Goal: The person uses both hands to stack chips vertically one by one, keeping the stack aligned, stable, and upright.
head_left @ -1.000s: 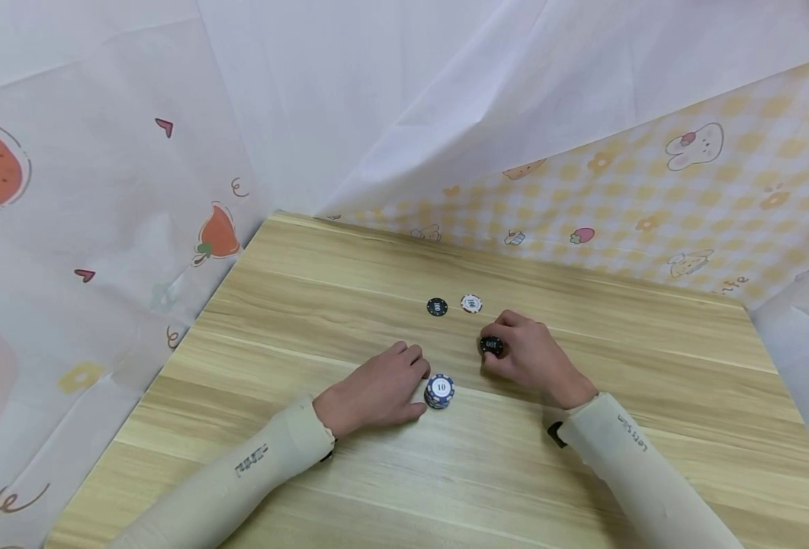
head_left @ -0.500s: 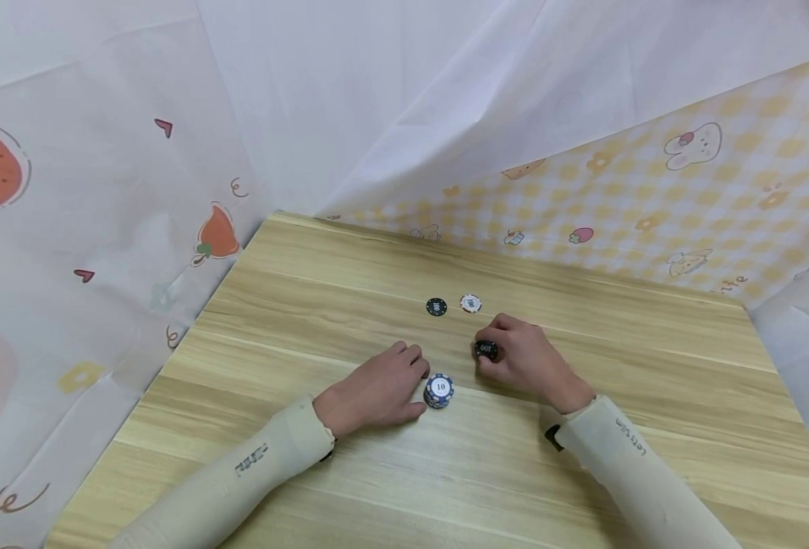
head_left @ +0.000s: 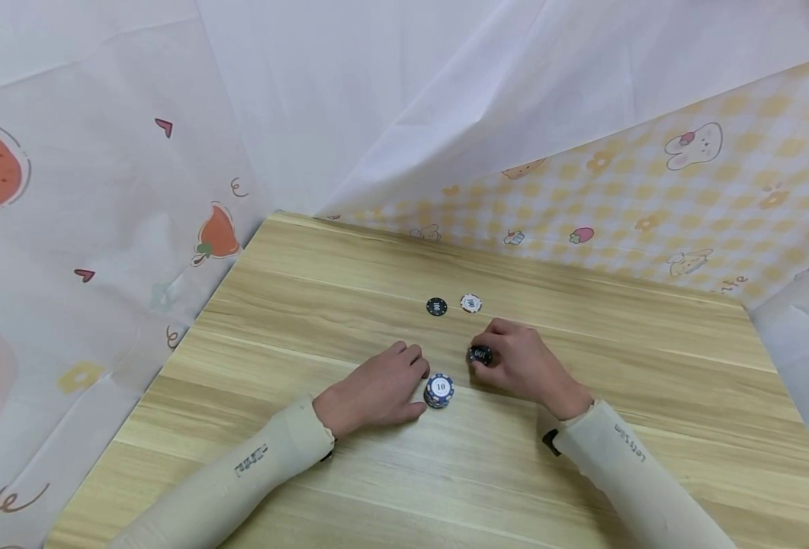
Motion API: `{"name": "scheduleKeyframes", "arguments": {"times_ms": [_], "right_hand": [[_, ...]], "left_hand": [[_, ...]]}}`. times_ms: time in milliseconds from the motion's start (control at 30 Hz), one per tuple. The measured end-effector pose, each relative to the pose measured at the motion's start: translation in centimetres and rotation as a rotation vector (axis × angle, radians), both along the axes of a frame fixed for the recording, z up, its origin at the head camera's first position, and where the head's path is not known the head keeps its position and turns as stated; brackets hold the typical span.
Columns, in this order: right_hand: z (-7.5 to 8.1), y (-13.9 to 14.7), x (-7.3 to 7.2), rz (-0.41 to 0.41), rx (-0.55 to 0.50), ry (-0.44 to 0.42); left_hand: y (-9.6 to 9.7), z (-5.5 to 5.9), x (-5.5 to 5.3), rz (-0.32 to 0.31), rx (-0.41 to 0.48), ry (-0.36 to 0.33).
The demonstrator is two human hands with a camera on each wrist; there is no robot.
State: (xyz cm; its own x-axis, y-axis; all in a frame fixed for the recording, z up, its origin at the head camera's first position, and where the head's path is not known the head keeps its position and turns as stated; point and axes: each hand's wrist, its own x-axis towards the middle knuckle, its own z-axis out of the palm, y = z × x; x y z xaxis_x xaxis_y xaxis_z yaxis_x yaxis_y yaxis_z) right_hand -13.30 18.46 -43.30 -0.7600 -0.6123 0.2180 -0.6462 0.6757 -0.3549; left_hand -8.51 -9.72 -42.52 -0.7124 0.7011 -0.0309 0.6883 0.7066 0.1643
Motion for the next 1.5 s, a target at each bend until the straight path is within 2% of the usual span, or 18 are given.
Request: {"name": "scheduleKeyframes", "arguments": {"times_ms": [400, 733, 1500], "right_hand": [[0.3, -0.7, 0.7, 0.028, -0.001, 0.015], [0.5, -1.3, 1.5, 0.09, -0.003, 0.088], [1.7, -3.0, 3.1, 0.206, -0.031, 0.112]], "left_hand": [[0.0, -0.1, 0.1, -0.004, 0.005, 0.002], [0.0, 0.0, 0.1, 0.002, 0.003, -0.007], [0.0, 0.0, -0.1, -0.015, 0.01, 0.013]]}}
